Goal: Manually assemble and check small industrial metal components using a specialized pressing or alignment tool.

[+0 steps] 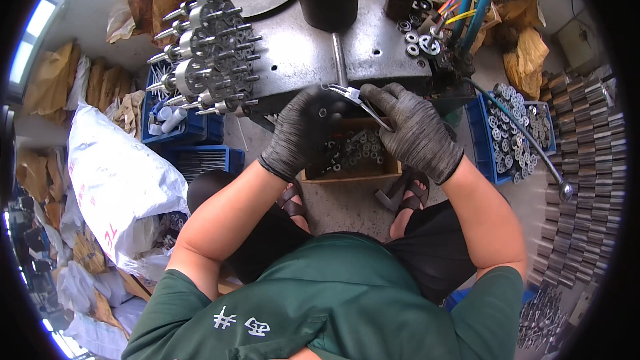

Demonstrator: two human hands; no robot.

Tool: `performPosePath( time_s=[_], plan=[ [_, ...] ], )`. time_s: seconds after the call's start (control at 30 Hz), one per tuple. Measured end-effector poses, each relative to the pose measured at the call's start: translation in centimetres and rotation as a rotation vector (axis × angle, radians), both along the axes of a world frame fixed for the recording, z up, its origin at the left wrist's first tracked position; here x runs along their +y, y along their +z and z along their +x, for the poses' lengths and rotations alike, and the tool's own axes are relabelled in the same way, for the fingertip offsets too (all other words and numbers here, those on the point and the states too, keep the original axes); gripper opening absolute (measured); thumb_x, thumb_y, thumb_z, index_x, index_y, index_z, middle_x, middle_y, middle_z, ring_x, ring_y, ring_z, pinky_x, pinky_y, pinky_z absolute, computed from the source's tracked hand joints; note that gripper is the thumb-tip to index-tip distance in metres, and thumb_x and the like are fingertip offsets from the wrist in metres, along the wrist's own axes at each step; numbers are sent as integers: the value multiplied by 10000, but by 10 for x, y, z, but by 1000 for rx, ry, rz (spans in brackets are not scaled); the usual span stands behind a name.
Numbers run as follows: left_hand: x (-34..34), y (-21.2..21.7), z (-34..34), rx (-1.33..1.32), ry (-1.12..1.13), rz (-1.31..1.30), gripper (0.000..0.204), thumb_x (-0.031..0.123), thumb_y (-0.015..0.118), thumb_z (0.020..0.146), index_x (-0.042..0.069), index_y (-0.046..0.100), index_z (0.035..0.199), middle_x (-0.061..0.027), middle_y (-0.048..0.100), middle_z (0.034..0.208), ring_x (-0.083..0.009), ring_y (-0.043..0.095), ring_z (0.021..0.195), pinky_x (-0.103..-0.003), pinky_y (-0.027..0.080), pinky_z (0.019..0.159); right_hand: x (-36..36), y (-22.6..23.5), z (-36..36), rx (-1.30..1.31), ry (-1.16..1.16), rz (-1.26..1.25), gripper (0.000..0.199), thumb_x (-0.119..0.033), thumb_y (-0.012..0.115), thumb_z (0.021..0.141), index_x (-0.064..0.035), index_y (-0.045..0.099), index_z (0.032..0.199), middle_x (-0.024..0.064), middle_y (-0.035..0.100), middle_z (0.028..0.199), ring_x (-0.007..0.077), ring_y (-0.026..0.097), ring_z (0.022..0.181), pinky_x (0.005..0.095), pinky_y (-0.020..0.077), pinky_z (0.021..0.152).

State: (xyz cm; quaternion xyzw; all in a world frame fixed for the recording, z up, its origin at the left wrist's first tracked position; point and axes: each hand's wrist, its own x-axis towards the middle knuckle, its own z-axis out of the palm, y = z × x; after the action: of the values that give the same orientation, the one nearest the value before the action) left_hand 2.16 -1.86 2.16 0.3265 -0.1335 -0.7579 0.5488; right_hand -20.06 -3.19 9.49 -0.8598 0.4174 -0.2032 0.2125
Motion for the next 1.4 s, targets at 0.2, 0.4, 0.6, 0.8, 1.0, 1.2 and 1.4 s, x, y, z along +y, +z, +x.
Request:
performPosePath(
  time_s=[0.2, 0.4, 0.6, 0.8, 1.0, 1.2, 1.4],
  plan=[
    [7, -32, -36, 48, -69, -75, 304, -25, 532, 915, -19, 508, 1218, -222, 623, 1154, -354, 658, 1127, -455, 568, 986, -15, -13, 20, -392, -71, 292, 585, 24, 627, 857, -2, 522, 1431, 117, 663, 1099, 203, 667, 1031, 341, 545, 943],
    [7, -32, -45, 5, -208, 1, 258, -59, 486, 947, -55, 489, 1205, -250, 631, 1157, -372, 696, 1058, -437, 615, 903, -37, 32, 97, -619, -96, 673, 613, -15, 615, 867, -37, 490, 1466, 25, 622, 1006, 62, 556, 725, 214, 481, 599],
    [3, -30, -50, 9, -215, 25, 162, -5, 491, 997, 17, 532, 1152, -201, 696, 1036, -296, 734, 826, -386, 642, 701, -74, 35, 149, -716, -105, 705, 628, -31, 660, 854, -23, 493, 1459, 17, 640, 948, 63, 526, 648, 213, 438, 513],
    [3, -33, -53, -25, -239, -12, 151, 25, 491, 1012, 30, 564, 1144, -141, 707, 968, -210, 716, 760, -337, 621, 661, -88, 29, 178, -676, -94, 680, 653, 1, 663, 840, -40, 499, 1470, 28, 644, 938, 69, 543, 660, 217, 440, 513],
    [5, -34, -51, -200, -240, -140, 227, 247, 709, 963, 73, 692, 1109, -6, 702, 885, -88, 647, 730, -254, 534, 679, -87, 30, 196, -680, -139, 634, 672, 4, 664, 828, -33, 491, 1476, 28, 637, 915, 73, 546, 647, 213, 444, 496],
    [5, -27, -48, -274, -205, -154, 164, 98, 626, 982, -1, 661, 1108, -67, 718, 887, -126, 673, 668, -274, 552, 608, -82, 23, 195, -770, -219, 600, 664, 0, 659, 811, -57, 527, 1459, -11, 602, 844, 56, 500, 594, 218, 413, 462],
    [4, -33, -53, -236, -242, -107, 230, 207, 672, 994, 31, 653, 1140, -44, 714, 905, -117, 668, 696, -262, 536, 619, -98, 23, 188, -748, -148, 713, 694, 48, 627, 792, -42, 509, 1469, 22, 620, 903, 62, 522, 636, 200, 419, 475]
  ],
)
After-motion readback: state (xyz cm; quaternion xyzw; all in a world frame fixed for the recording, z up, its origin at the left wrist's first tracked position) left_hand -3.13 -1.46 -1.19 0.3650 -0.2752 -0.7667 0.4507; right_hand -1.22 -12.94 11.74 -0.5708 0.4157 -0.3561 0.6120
